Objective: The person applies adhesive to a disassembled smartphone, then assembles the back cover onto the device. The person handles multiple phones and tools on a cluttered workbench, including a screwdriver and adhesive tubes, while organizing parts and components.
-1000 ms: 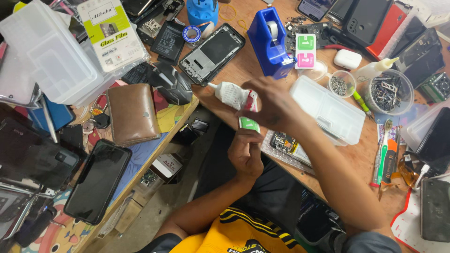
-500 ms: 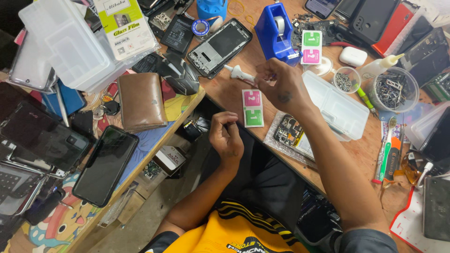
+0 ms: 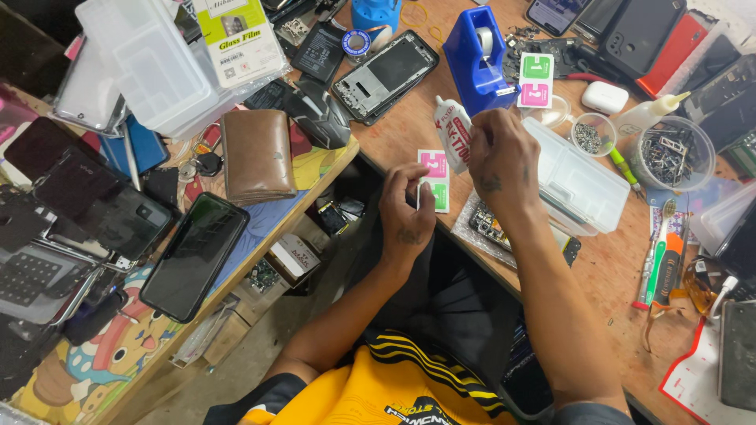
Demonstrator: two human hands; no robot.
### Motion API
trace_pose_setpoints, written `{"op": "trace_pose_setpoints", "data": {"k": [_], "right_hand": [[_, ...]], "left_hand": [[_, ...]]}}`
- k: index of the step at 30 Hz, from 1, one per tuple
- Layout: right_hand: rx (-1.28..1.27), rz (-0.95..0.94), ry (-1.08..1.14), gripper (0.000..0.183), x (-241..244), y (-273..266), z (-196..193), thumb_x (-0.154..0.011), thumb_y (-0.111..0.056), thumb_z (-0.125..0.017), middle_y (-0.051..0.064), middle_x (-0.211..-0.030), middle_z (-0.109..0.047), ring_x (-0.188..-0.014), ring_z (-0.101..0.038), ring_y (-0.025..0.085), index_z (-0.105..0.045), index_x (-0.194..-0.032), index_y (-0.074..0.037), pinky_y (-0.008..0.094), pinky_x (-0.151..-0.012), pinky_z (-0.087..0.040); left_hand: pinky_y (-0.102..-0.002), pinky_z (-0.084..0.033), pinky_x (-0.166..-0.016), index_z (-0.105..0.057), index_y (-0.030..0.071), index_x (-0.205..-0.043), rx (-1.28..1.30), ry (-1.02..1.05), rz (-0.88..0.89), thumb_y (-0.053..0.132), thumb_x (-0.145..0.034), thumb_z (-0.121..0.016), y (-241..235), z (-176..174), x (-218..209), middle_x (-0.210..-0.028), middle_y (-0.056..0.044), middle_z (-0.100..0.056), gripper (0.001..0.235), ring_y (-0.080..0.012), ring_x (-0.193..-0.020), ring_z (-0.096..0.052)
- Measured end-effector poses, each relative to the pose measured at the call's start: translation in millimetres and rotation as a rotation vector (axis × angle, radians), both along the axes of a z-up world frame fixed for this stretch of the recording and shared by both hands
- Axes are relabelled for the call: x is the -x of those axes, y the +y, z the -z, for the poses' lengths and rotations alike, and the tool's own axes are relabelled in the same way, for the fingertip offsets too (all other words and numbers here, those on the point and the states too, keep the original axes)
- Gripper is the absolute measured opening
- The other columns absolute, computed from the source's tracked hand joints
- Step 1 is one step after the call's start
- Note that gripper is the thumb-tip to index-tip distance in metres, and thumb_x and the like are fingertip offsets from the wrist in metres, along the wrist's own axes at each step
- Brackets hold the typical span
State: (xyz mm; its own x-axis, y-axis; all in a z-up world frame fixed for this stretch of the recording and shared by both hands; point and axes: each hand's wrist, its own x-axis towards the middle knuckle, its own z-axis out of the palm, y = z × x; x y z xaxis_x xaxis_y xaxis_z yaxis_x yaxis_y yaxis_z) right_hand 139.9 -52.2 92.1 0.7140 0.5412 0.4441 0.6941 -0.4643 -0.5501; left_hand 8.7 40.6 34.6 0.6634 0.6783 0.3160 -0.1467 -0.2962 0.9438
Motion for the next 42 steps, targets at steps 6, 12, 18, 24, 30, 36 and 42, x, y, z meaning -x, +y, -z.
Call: {"op": "trace_pose_setpoints", "data": {"k": [6,12,18,24,30,36,42], "right_hand": [[0.192,0.033,0.005,0.007,7,7,18,-0.099,-0.004,-0.065,0.023,-0.099,-0.065,-0.085,-0.066,0.041,-0.064,-0.097,0.002,0.05,-0.076,-0.053],[0.371,-0.093,-0.169,0.021,0,35,9,-0.082,-0.005,-0.07,0.019,-0.106,-0.063,-0.105,-0.058,0.037,-0.069,-0.101,-0.001,0.045,-0.09,-0.049],[0.221,-0.465,-0.274,0.024,-15,97,8,-0.088,-0.013,-0.077,0.01,-0.111,-0.063,-0.109,-0.055,0.032,-0.074,-0.111,-0.006,0.042,-0.096,-0.045],[0.252,-0.571,-0.314,0.034,-15,122,25,-0.08,-0.021,-0.081,0.008,-0.108,-0.064,-0.106,-0.055,0.03,-0.074,-0.109,-0.005,0.042,-0.093,-0.044],[0.313,-0.554,-0.469,0.013,-27,125,29,-0.087,-0.012,-0.078,0.004,-0.095,-0.062,-0.097,-0.057,0.024,-0.074,-0.099,-0.01,0.039,-0.087,-0.044],[0.163,-0.54,-0.425,0.008,-40,121,16,-0.096,-0.007,-0.076,0.006,-0.102,-0.064,-0.098,-0.058,0.026,-0.072,-0.104,-0.006,0.04,-0.088,-0.045],[-0.003,-0.537,-0.326,0.011,-53,120,-4,-0.096,0.002,-0.076,0.01,-0.102,-0.065,-0.099,-0.061,0.031,-0.071,-0.105,-0.003,0.042,-0.09,-0.049]], "left_hand": [[-0.042,-0.051,-0.105,-0.06,-0.002,-0.117,-0.168,0.072,0.056,0.007,-0.093,-0.062,6,-1,1,-0.127,-0.019,-0.062,0.025,-0.0361,-0.12,-0.063],[-0.044,-0.051,-0.106,-0.061,0.0,-0.115,-0.097,0.018,0.061,0.012,-0.098,-0.06,10,4,3,-0.125,-0.021,-0.063,0.021,-0.0376,-0.119,-0.064],[-0.044,-0.051,-0.105,-0.058,0.0,-0.116,-0.102,-0.021,0.069,0.013,-0.098,-0.058,15,10,5,-0.121,-0.021,-0.062,0.022,-0.039,-0.117,-0.063],[-0.045,-0.048,-0.107,-0.06,0.0,-0.12,-0.074,0.026,0.107,0.007,-0.096,-0.059,18,11,8,-0.127,-0.022,-0.062,0.026,-0.041,-0.125,-0.059],[-0.043,-0.049,-0.108,-0.059,0.0,-0.121,-0.002,0.042,0.085,0.005,-0.092,-0.058,17,11,9,-0.131,-0.019,-0.062,0.029,-0.0375,-0.125,-0.061],[-0.043,-0.049,-0.109,-0.059,0.0,-0.12,-0.023,0.032,0.069,0.004,-0.092,-0.057,15,13,8,-0.132,-0.02,-0.061,0.029,-0.0375,-0.127,-0.06],[-0.043,-0.049,-0.111,-0.058,0.0,-0.12,-0.08,-0.003,0.082,0.005,-0.093,-0.054,18,16,8,-0.132,-0.019,-0.061,0.028,-0.0367,-0.127,-0.06]]}}
